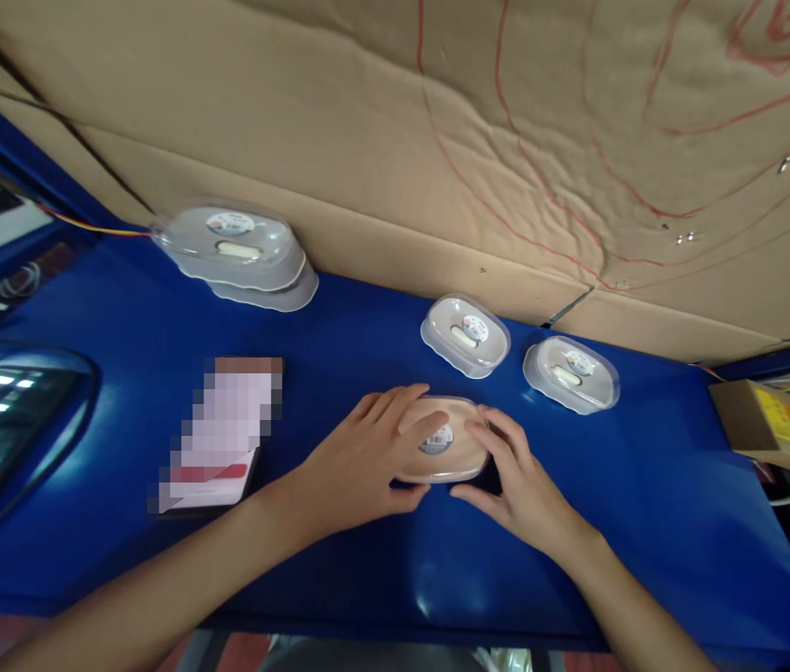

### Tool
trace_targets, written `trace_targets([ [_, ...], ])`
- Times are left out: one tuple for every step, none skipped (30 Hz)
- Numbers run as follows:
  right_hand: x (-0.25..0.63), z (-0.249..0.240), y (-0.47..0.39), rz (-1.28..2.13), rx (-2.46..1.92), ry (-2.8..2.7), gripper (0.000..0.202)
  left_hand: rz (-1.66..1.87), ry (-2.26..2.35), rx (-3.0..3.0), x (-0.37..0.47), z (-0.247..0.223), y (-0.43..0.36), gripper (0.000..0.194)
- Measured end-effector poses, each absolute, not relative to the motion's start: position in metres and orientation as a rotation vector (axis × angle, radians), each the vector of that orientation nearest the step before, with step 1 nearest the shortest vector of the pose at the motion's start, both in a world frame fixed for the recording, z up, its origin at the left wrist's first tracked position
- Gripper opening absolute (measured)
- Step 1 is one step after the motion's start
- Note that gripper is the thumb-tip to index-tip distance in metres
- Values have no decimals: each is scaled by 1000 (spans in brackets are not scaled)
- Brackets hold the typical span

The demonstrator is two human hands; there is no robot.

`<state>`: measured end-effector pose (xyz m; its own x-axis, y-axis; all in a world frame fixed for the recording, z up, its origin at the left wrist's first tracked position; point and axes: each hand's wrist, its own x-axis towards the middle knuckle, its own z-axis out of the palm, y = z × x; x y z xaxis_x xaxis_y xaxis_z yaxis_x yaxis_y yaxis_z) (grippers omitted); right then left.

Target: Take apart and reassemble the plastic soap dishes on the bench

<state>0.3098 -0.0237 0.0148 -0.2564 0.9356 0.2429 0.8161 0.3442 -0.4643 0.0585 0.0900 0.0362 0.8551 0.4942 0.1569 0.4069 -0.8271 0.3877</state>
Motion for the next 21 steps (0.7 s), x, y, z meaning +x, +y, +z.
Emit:
trace_targets([
  [311, 15, -23, 377, -1538, -2149, 84, 340, 674, 2703, 59, 36, 90, 78],
  [312, 15, -23, 404, -1546, -2152, 83, 320, 681, 2717, 59, 36, 90, 86],
  [312, 15, -22, 419, -1551, -2151, 83, 301, 692, 2728, 59, 37, 90, 92],
  [312, 16, -22, 424, -1550, -2149, 83, 284, 704, 2736, 60, 37, 90, 97],
  [311, 16, -21, 423, -1544, -2147, 83, 270, 713, 2739, 60, 38, 90, 97],
  [311, 17, -21, 420, -1535, -2144, 84, 259, 718, 2739, 60, 39, 90, 97],
  [310, 17, -21, 418, -1525, -2143, 85, 251, 718, 2737, 59, 40, 90, 95],
  [310, 18, -21, 417, -1512, -2143, 86, 247, 713, 2735, 59, 41, 90, 94],
  [309, 18, -21, 417, -1500, -2146, 87, 247, 708, 2731, 58, 41, 90, 92],
  [309, 17, -21, 419, -1489, -2150, 87, 248, 704, 2727, 58, 42, 89, 92],
  [309, 17, -21, 422, -1479, -2154, 87, 250, 703, 2721, 57, 42, 89, 91],
  [309, 16, -21, 424, -1474, -2159, 87, 254, 700, 2714, 57, 41, 89, 90],
  [309, 15, -21, 431, -1473, -2161, 86, 258, 695, 2702, 57, 41, 89, 89],
  [310, 13, -21, 441, -1475, -2158, 85, 263, 692, 2685, 57, 40, 90, 89],
  [311, 12, -21, 456, -1479, -2152, 84, 269, 690, 2662, 57, 40, 90, 89],
  [311, 10, -21, 471, -1484, -2139, 84, 275, 686, 2631, 57, 40, 91, 89],
  [312, 9, -20, 487, -1489, -2118, 85, 277, 681, 2594, 57, 40, 93, 89],
  [313, 8, -20, 503, -1496, -2093, 87, 278, 678, 2547, 57, 41, 94, 88],
  [314, 8, -20, 515, -1501, -2066, 89, 276, 680, 2490, 57, 42, 96, 88],
  [315, 8, -21, 526, -1503, -2044, 91, 269, 687, 2424, 56, 45, 98, 87],
  [316, 9, -21, 538, -1502, -2029, 92, 262, 695, 2352, 55, 47, 99, 87],
])
